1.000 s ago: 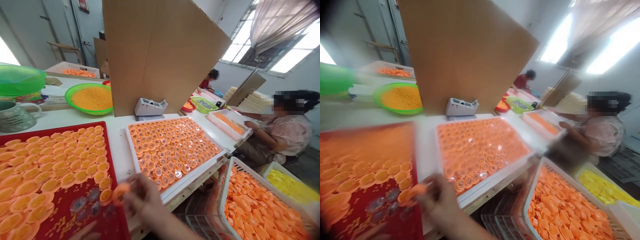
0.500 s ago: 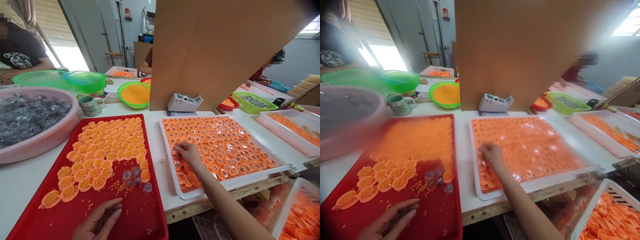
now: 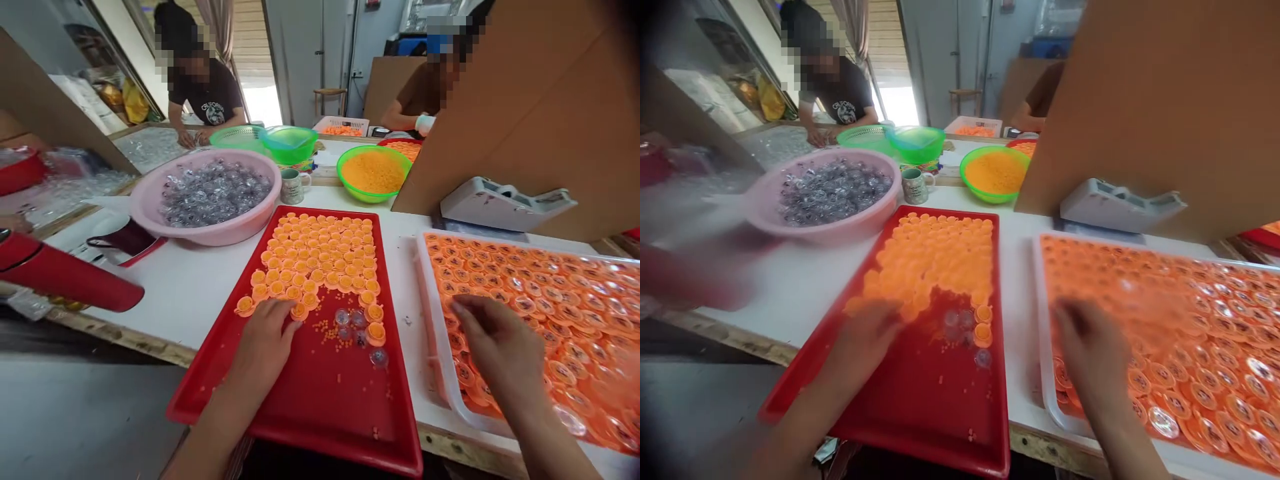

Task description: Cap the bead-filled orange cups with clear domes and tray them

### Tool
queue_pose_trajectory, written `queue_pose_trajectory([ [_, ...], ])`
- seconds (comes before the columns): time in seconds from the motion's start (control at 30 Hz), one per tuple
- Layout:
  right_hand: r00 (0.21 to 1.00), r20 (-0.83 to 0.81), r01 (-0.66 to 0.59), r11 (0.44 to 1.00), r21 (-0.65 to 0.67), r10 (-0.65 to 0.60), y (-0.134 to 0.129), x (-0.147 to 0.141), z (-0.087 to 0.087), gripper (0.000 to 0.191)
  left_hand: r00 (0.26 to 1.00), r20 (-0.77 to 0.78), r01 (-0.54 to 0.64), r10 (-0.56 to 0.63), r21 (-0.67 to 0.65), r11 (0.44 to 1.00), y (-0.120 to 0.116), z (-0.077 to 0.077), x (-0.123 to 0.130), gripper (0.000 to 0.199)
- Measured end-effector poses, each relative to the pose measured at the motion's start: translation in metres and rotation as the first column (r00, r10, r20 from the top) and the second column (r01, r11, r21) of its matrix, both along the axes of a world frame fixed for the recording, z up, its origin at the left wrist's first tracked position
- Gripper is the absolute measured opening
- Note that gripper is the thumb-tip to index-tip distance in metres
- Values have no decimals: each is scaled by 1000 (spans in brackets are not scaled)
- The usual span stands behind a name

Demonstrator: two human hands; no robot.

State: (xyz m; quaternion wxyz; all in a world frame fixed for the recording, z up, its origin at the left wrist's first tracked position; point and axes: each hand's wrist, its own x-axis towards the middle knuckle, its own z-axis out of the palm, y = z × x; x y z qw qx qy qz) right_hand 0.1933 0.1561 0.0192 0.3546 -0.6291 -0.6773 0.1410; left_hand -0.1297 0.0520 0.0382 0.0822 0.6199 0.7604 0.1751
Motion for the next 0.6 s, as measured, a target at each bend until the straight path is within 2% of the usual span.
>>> queue_pose_trajectory([
  [0.07,964,-14,-266,963,-31,266,-18,-26,4,20,998,-34,48,-50,-39,998,12,4,-2,23],
  [0.13,862,20,-504,861,-75,506,-32,-54,7,19,993,-59,98,-103,-72,993,21,6,-2,18],
  [0.17,821,54,-562,822,-93,568,-37,-66,7,22,990,-69,117,-123,-84,990,25,6,-2,17],
  [0.2,795,98,-589,801,-112,598,-41,-77,7,25,988,-76,130,-137,-93,987,27,6,-1,18],
  [0.27,772,199,-585,798,-146,603,-43,-91,5,31,985,-81,145,-153,-105,984,27,5,1,23],
  [0.43,685,463,-567,811,-144,562,-41,-104,1,21,977,-48,202,-209,-130,971,6,6,12,24],
  [0.5,671,483,-588,800,-116,563,-43,-105,0,21,971,32,238,-236,-140,961,-6,7,18,20],
  [0.6,676,403,-627,769,-126,617,-50,-102,0,25,954,220,235,-202,-139,962,-21,4,24,18],
])
